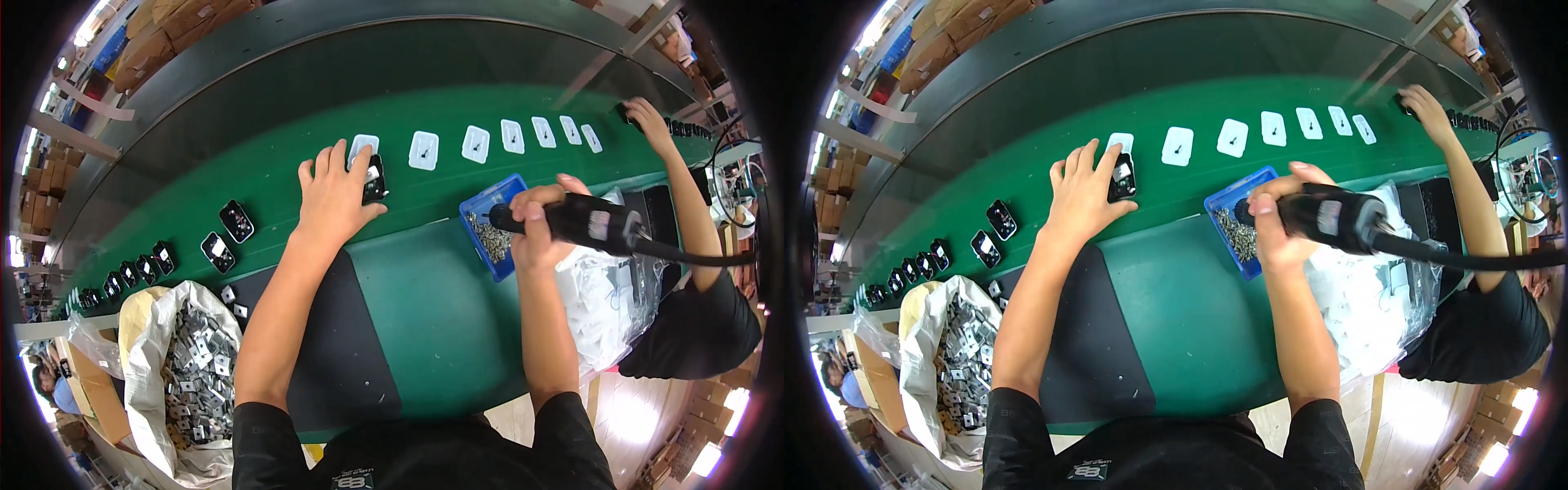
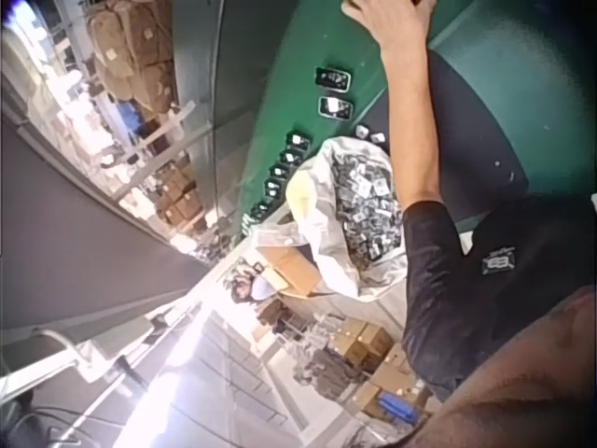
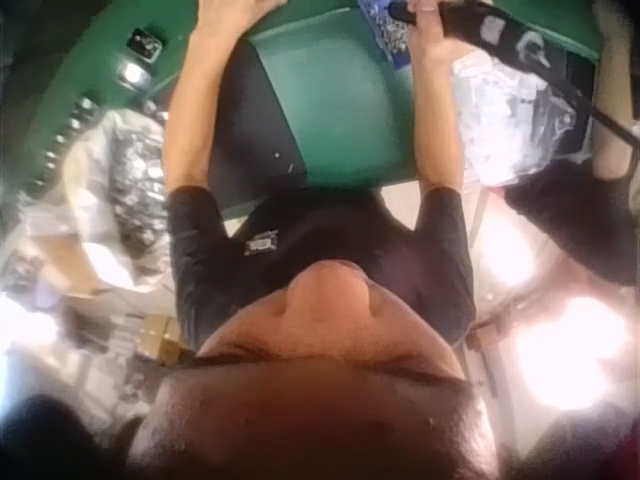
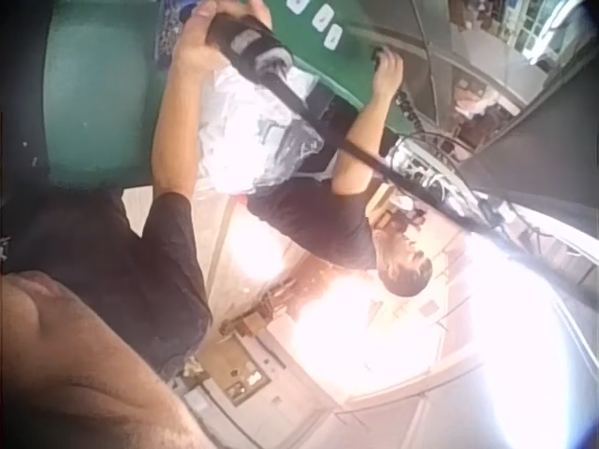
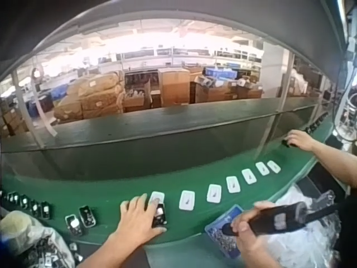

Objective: The person assembles electronic device components, including a circuit board and plastic parts, into an electronic housing using an electric screwdriver to secure them with screws.

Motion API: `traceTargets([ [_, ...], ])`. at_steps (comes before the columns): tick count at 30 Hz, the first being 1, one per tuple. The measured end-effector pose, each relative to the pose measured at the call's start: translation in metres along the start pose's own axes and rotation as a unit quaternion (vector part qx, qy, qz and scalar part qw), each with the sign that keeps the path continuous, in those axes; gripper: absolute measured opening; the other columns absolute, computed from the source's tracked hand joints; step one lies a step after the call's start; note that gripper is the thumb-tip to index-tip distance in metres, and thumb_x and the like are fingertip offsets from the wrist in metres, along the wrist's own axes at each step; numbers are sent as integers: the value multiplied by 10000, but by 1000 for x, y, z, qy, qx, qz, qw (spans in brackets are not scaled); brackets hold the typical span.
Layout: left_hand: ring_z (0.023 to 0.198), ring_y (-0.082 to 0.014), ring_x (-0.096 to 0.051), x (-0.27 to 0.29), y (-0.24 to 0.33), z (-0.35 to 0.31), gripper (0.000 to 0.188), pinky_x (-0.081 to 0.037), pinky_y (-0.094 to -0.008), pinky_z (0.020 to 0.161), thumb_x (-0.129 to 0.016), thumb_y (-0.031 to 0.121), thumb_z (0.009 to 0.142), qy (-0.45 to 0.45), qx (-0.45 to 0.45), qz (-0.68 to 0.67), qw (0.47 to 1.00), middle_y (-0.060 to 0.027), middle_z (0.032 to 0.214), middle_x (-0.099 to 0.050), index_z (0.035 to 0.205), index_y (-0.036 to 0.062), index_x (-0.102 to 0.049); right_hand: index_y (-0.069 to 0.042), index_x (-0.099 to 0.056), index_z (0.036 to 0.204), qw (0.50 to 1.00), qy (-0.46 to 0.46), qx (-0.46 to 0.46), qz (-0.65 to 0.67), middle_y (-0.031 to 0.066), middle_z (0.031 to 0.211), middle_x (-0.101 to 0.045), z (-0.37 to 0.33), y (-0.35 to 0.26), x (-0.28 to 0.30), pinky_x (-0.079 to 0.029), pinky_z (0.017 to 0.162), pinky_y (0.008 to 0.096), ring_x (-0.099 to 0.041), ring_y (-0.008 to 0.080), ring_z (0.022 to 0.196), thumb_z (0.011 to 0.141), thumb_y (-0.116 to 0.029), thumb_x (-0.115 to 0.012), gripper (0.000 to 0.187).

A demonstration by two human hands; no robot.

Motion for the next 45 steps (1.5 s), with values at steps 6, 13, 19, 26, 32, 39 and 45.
traceTargets([
  [6, 1223, -339, -471, 41, -60, -30, 602, -337, -479, 1000, -700, 327, 764, 98, 24, -25, 995, -170, 1313, -523, 1293, 87, -540, -14, -434, 1221, 996, -27, -74, -43, 59, 693, -528, 0, 18, -3, -480, 613, 314, -517, 145, 594, 804, 12, -625, 459],
  [13, 1292, -393, -416, 46, -164, -96, 921, -306, -518, 1058, -779, 351, 657, -2, 222, 83, 972, -247, 1397, -430, 1437, 79, -370, -24, -426, 1236, 1000, 8, -26, 12, 51, 707, -516, 11, -3, 0, -459, 604, 306, -500, 140, 596, 837, -31, -639, 452],
  [19, 1131, -347, -555, 23, -177, -108, 854, -312, -513, 1040, -803, 310, 648, 7, 238, 63, 969, -176, 1188, -602, 1366, 37, -430, -2, -398, 1201, 999, 11, 19, 35, 63, 677, -537, 2, -42, 6, -502, 595, 308, -542, 155, 579, 815, 30, -634, 454],
  [26, 1133, -333, -554, 47, -157, -109, 811, -324, -502, 1020, -806, 296, 639, 48, 252, 31, 966, -166, 1188, -601, 1319, 14, -467, -52, -382, 1199, 997, 29, -11, 72, 40, 673, -497, -17, -86, 13, -477, 588, 316, -505, 146, 566, 832, -22, -647, 453],
  [32, 1094, -339, -550, 76, -54, -130, 812, -336, -468, 982, -834, 292, 623, 156, 154, -90, 971, -174, 1145, -596, 1295, 10, -477, -70, -376, 1178, 993, 10, -61, 102, 20, 634, -451, -37, -109, 8, -445, 527, 300, -473, 144, 518, 801, -65, -670, 478],
  [39, 1061, -287, -539, 43, 49, -156, 843, -340, -438, 951, -838, 381, 611, 57, -8, -180, 982, -100, 1132, -589, 1303, 43, -498, -63, -364, 1209, 987, -44, -99, 115, 22, 652, -452, -61, -125, 2, -423, 528, 280, -461, 136, 527, 819, -103, -672, 498],
  [45, 1141, -273, -503, 17, 55, -170, 864, -339, -438, 971, -869, 314, 570, 30, -6, -210, 977, -90, 1286, -525, 1318, 94, -497, -59, -360, 1196, 986, -72, -105, 105, 27, 673, -457, -77, -126, 3, -422, 525, 276, -451, 129, 524, 824, -97, -659, 479],
])
Point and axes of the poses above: each hand's wrist, its own z-axis towards the middle knuckle, its own x-axis out of the back of the hand, y = z × x, the point moved 4 cm from there along z, towards the middle knuckle
